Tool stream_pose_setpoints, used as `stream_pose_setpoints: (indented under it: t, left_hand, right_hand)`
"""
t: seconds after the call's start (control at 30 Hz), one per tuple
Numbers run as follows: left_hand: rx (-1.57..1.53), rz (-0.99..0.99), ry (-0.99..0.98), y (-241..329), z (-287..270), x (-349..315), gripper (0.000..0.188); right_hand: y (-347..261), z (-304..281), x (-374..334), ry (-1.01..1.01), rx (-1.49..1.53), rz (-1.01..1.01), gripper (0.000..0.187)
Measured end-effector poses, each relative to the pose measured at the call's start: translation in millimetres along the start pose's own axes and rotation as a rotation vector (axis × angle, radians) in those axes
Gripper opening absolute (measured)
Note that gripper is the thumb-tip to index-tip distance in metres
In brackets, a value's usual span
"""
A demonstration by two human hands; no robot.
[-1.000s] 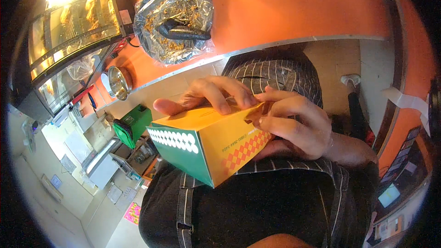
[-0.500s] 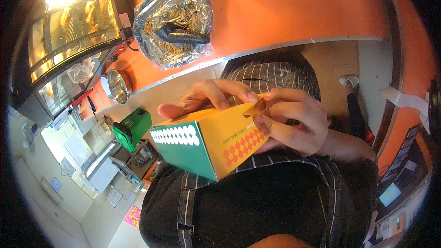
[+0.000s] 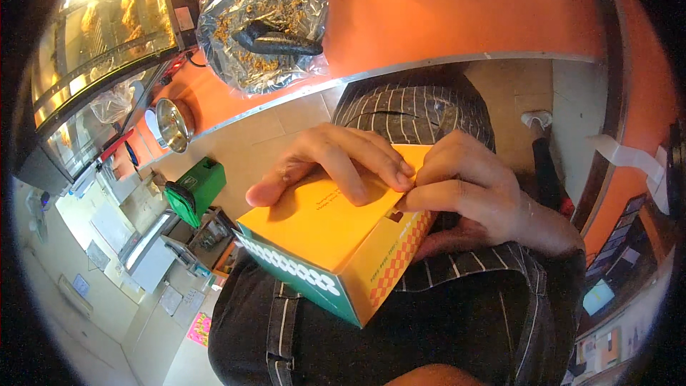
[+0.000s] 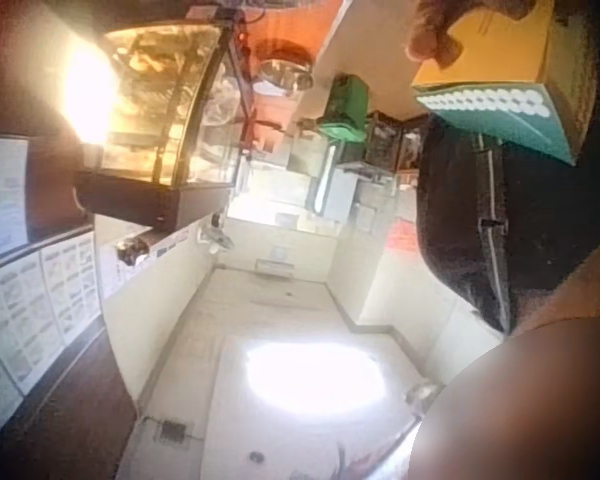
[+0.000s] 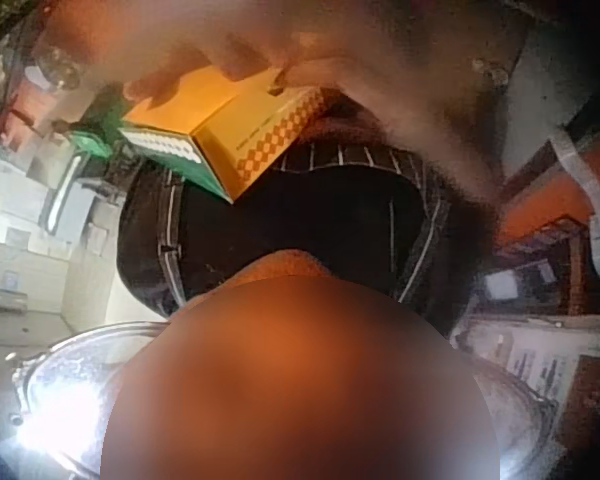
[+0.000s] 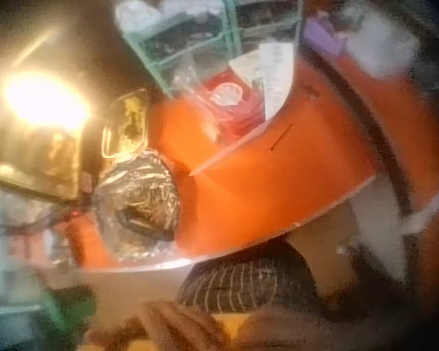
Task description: The person mixes noodles in a metal bowl, packs them into a cardboard takeout box, adds a piece of chicken from a warmer, and staples the bag shut with a receipt.
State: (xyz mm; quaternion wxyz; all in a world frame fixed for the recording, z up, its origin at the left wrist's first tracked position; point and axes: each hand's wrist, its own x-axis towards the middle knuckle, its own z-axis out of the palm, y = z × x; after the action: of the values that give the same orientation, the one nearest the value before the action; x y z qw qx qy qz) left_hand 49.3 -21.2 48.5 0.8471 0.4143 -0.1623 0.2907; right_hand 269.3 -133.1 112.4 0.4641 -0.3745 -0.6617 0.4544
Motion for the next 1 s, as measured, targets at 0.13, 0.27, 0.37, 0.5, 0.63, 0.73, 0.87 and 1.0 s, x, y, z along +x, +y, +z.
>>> stream_pose_setpoints:
  t: [0.13, 0.27, 0.37, 0.5, 0.63, 0.73, 0.87, 1.0]
  left_hand:
    - [-0.027, -0.022, -0.017, 1, -7, 3, 0.099]
    - [0.007, 0.011, 0.019, 4, 3, 1, 0.099]
    - [0.007, -0.009, -0.026, 6, -4, 2, 0.098]
    - [-0.002, -0.007, -0.025, 6, -4, 1, 0.098]
    - [-0.003, -0.025, -0.018, 9, -2, -2, 0.098]
    - [-0.002, -0.031, -0.035, 10, -4, 0, 0.097]
    - [-0.005, 0.227, -0.019, -11, 3, 11, 0.096]
    - [-0.023, 0.005, 0.016, 5, 1, -1, 0.095]
  right_hand:
    - [-3, 1, 3, 0.009, -0.078, -0.008, 0.049]
    - [-11, -1, 7, -0.039, -0.141, -0.015, 0.047]
    - [-11, -12, 14, -0.123, -0.027, 0.030, 0.043]
    - [-9, -8, 12, -0.105, -0.031, 0.038, 0.039]
    - [-14, -12, 17, -0.150, -0.031, 0.059, 0.036]
    - [-12, -10, 15, -0.135, -0.099, 0.008, 0.034]
    - [-14, -5, 13, -0.098, -0.186, -0.030, 0.035]
    - [-16, -1, 11, -0.076, -0.234, -0.030, 0.035]
